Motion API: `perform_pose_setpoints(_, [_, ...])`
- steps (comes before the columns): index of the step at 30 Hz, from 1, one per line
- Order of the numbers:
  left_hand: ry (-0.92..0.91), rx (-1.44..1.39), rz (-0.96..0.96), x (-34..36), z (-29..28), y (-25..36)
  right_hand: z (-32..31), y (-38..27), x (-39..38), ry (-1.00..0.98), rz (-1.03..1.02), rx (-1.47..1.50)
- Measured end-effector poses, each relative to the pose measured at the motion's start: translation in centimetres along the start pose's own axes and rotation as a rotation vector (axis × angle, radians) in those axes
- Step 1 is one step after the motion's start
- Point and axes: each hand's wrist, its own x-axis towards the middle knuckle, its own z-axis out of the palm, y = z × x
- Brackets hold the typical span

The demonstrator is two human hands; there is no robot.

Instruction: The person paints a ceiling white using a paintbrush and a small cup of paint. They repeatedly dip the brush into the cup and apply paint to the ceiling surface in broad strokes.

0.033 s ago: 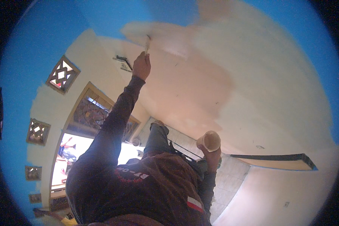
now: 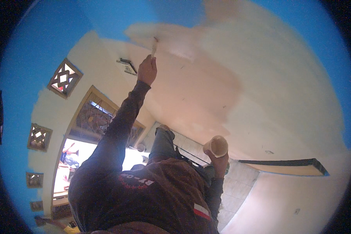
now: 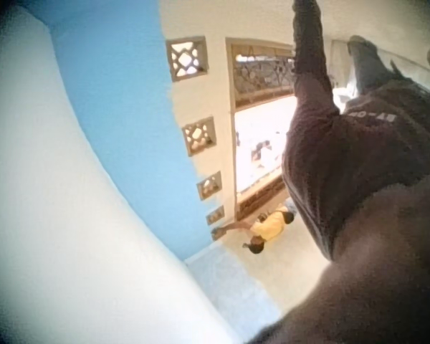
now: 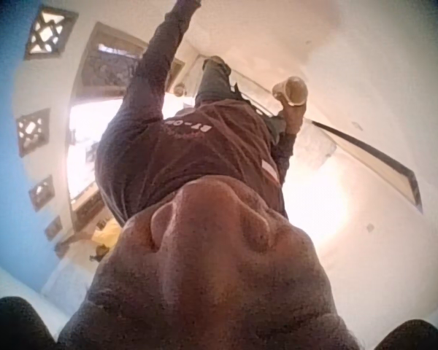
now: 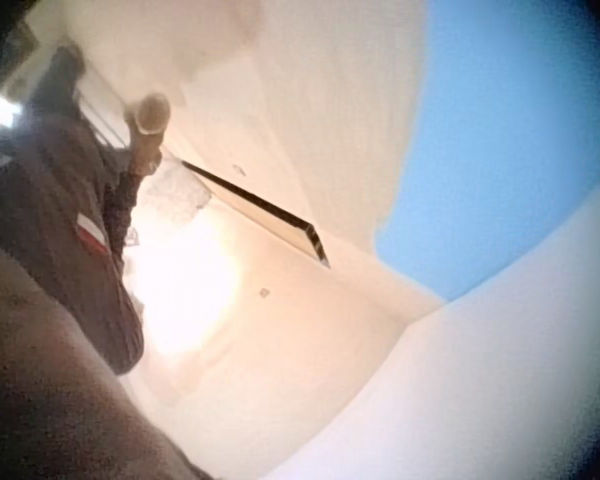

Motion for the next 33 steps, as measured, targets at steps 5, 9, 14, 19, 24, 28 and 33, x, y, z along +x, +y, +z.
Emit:
perform_pose_setpoints(5, [0.028,-0.184,0.202,-2.4,-2.3,3.1,0.0,0.6,-0.3,0.017,0.002,-0.020])
perform_pose_setpoints(9, [-0.173,-0.418,-0.050,-1.8,-4.4,2.8,-0.1,0.8,-0.4,0.011,0.005,0.020])
perform_pose_setpoints(14, [-0.157,-0.339,-0.001,3.4,-3.3,-6.1,-0.2,0.0,-0.7,0.011,-0.006,0.000])
perform_pose_setpoints(19, [-0.190,-0.233,-0.027,7.5,-4.4,-12.7,-0.3,0.6,-1.0,0.034,-0.013,0.003])
perform_pose_setpoints(24, [-0.135,-0.174,-0.061,9.4,-4.7,-18.6,-0.2,0.1,-0.7,0.013,0.012,0.003])
perform_pose_setpoints(28, [-0.135,-0.179,-0.164,10.0,-5.2,-20.8,0.0,-0.6,-0.8,0.008,0.018,-0.016])
perform_pose_setpoints(33, [-0.029,-0.125,-0.167,10.2,-6.2,-22.0,0.0,-0.5,-0.5,0.016,0.014,0.015])
